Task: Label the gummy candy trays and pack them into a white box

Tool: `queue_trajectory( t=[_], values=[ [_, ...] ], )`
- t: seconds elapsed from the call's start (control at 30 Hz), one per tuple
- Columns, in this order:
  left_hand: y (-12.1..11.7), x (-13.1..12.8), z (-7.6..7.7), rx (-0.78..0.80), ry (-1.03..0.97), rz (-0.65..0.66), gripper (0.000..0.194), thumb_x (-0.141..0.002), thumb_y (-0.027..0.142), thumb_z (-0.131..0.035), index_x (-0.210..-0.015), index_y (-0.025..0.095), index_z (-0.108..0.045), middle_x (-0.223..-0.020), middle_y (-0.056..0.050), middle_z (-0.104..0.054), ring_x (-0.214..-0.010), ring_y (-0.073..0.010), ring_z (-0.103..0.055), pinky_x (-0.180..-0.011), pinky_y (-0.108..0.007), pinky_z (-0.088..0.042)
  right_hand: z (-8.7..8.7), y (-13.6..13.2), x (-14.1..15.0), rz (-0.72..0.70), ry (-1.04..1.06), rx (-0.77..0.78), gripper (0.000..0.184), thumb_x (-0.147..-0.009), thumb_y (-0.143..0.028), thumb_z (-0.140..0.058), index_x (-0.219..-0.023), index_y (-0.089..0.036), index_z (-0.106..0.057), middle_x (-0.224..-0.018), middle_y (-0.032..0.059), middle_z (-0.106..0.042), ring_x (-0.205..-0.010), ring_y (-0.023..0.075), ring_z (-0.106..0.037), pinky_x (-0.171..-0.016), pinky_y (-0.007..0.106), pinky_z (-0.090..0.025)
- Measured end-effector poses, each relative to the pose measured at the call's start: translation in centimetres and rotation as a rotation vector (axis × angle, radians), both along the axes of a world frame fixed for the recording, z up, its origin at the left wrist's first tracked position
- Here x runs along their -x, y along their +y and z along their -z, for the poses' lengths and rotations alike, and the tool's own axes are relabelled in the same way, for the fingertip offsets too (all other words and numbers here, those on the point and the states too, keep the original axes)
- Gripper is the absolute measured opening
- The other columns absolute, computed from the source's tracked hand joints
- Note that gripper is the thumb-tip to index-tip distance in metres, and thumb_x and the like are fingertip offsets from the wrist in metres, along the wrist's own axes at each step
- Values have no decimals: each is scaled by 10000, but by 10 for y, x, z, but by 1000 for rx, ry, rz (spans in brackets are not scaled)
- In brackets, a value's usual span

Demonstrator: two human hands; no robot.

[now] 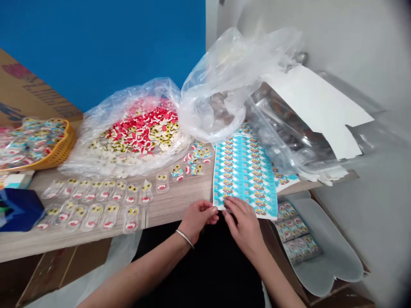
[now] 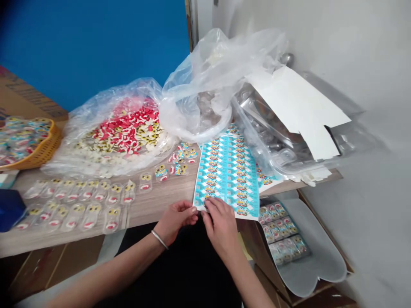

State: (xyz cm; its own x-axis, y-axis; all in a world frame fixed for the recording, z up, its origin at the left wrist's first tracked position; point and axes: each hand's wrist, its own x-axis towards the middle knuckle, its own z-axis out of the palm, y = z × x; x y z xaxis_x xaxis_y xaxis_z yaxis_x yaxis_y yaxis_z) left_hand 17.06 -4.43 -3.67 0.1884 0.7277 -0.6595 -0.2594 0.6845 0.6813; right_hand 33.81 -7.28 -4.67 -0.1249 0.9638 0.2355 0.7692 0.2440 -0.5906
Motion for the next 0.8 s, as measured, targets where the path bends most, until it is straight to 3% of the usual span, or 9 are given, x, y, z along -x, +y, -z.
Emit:
queue_trajectory(
  t=[0.1,0.17,0.3,0.47,0.7,0.8],
  values=[
    [1,2,2,-70,29,44,353,-622,381,-841,-789,116,-678,-693,-32,-698,-625,-117,-651,-626,-230,-515,-7,10,3,-5,232,77,165,-953,-224,-493,-1040,-223,-632,-1016,66,-684,-968,214,-630,-850,356,-503],
    [2,2,2,-140,54,75,307,-678,378,-791,-817,119,-703,-712,-38,-706,-650,-125,-655,-654,-243,-521,-10,15,6,-49,271,113,141,-945,-218,-505,-977,-229,-642,-956,52,-676,-923,205,-632,-812,335,-511],
    [5,0,-1,-309,184,151,169,-775,300,-670,-788,139,-721,-680,-28,-693,-648,-135,-638,-669,-256,-521,-12,20,9,-119,226,137,175,-952,-212,-501,-1031,-242,-654,-975,50,-681,-925,200,-638,-818,328,-517],
    [8,-4,-5,-456,308,222,179,-823,237,-564,-803,162,-726,-690,-27,-697,-653,-148,-637,-675,-267,-523,-12,20,4,-178,121,83,210,-971,-244,-471,-1067,-240,-658,-968,69,-691,-878,203,-651,-772,328,-536],
    [8,-9,2,-406,244,186,163,-808,274,-602,-773,154,-708,-653,-22,-669,-620,-136,-615,-654,-265,-528,-7,18,7,-114,66,-29,251,-979,-211,-419,-983,-210,-670,-951,88,-690,-906,217,-631,-815,350,-507],
    [7,-13,4,-328,186,121,180,-779,320,-660,-764,147,-706,-652,-18,-665,-606,-129,-606,-649,-266,-532,-4,17,13,-3,186,29,217,-966,-236,-440,-907,-210,-648,-868,66,-666,-848,210,-614,-778,340,-486]
  ],
)
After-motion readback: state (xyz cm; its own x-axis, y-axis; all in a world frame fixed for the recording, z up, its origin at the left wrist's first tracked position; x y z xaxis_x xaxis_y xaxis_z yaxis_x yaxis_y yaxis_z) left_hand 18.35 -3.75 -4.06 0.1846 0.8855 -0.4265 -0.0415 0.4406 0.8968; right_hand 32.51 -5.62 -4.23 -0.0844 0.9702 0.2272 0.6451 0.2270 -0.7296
